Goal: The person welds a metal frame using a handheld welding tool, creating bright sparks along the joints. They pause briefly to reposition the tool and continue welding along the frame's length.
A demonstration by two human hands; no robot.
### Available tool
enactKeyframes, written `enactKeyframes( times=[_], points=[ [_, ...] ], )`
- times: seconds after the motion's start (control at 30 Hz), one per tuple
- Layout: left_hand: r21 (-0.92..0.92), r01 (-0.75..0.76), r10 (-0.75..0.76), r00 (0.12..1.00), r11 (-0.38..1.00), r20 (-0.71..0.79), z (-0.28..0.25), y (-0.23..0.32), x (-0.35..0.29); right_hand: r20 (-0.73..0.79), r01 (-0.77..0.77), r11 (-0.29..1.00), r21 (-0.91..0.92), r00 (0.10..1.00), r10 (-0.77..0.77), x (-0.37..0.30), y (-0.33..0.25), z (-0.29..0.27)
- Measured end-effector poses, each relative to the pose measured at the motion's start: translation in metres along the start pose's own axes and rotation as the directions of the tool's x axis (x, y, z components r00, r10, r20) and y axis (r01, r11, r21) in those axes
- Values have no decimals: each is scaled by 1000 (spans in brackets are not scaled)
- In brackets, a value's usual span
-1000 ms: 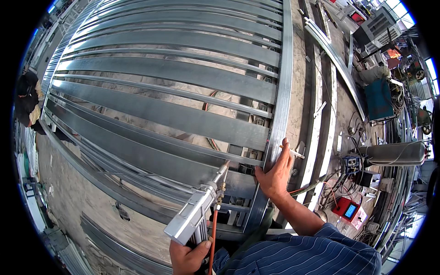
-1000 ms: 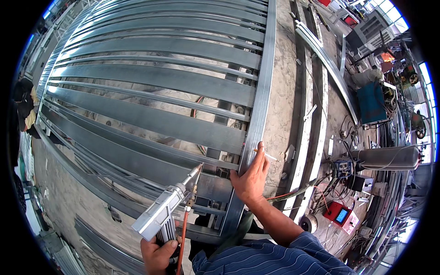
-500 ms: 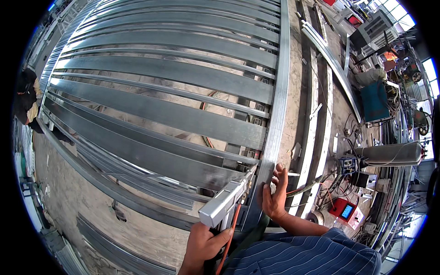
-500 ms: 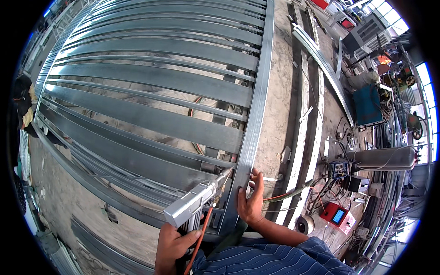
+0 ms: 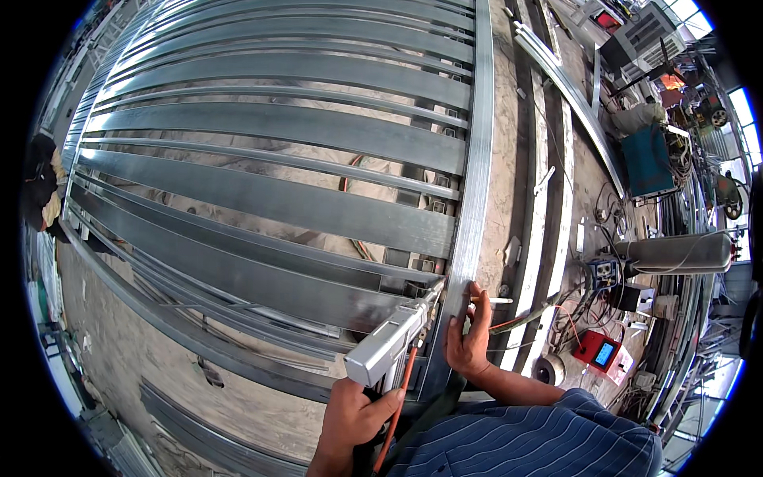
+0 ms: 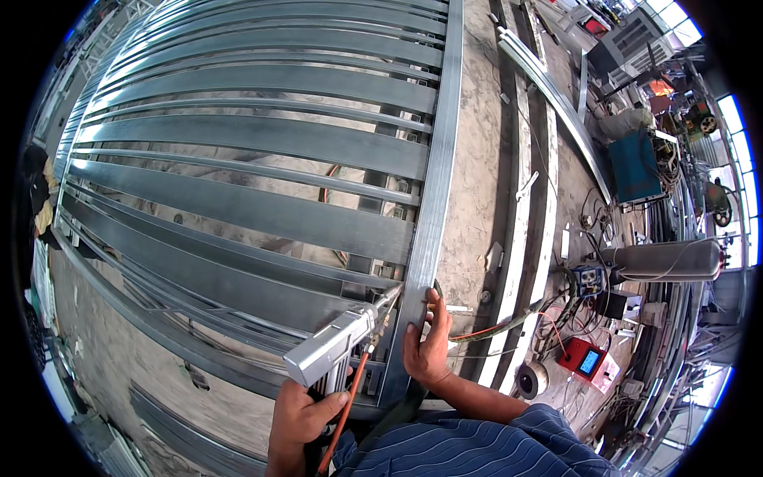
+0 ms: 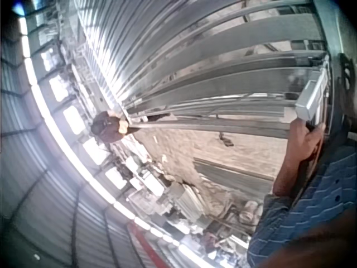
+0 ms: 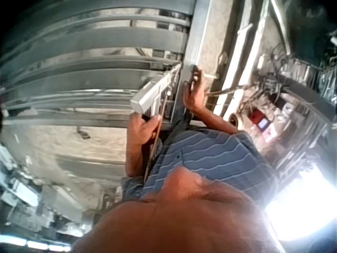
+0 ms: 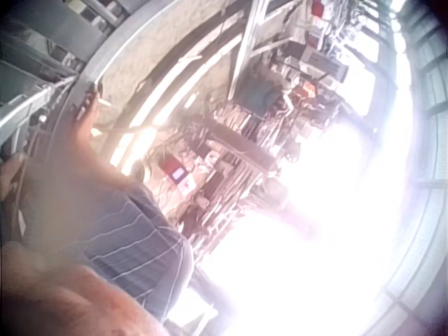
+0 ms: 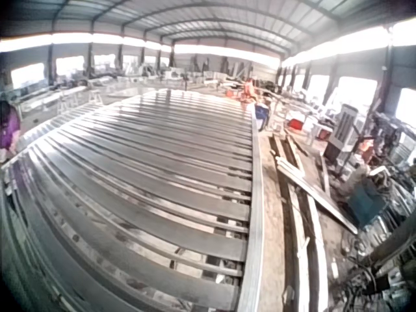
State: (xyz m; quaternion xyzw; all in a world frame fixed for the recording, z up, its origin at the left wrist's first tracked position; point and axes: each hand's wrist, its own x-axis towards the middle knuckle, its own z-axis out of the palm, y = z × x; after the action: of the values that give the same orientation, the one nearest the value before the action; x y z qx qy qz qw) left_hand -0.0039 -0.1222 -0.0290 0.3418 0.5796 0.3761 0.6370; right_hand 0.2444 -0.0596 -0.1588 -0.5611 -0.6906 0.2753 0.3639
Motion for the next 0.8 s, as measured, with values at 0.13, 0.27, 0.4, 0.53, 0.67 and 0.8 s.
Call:
enactKeyframes(
  times=[0.13,0.27,0.4,0.53,0.67,0.8],
  points=[
    [19,3,-3,1000,1000,-2,0,-1,0,0,22,1000,-2,1000,-22,0,0,0],
    [9,-6,6,1000,1000,-14,0,-3,1,-1,24,1000,14,1000,-24,0,1,1],
    [17,87,-88,995,996,53,-3,9,1,1,17,1000,14,1000,-17,0,2,1],
    [48,72,-74,996,996,45,-3,13,1,0,18,1000,0,1000,-18,-2,6,2],
    [39,7,-7,1000,999,17,-1,1,1,-33,31,999,-9,999,-31,-1,8,4],
    [51,2,-2,1000,999,10,-1,3,1,2,25,999,-36,1000,-25,0,3,0]
  ],
)
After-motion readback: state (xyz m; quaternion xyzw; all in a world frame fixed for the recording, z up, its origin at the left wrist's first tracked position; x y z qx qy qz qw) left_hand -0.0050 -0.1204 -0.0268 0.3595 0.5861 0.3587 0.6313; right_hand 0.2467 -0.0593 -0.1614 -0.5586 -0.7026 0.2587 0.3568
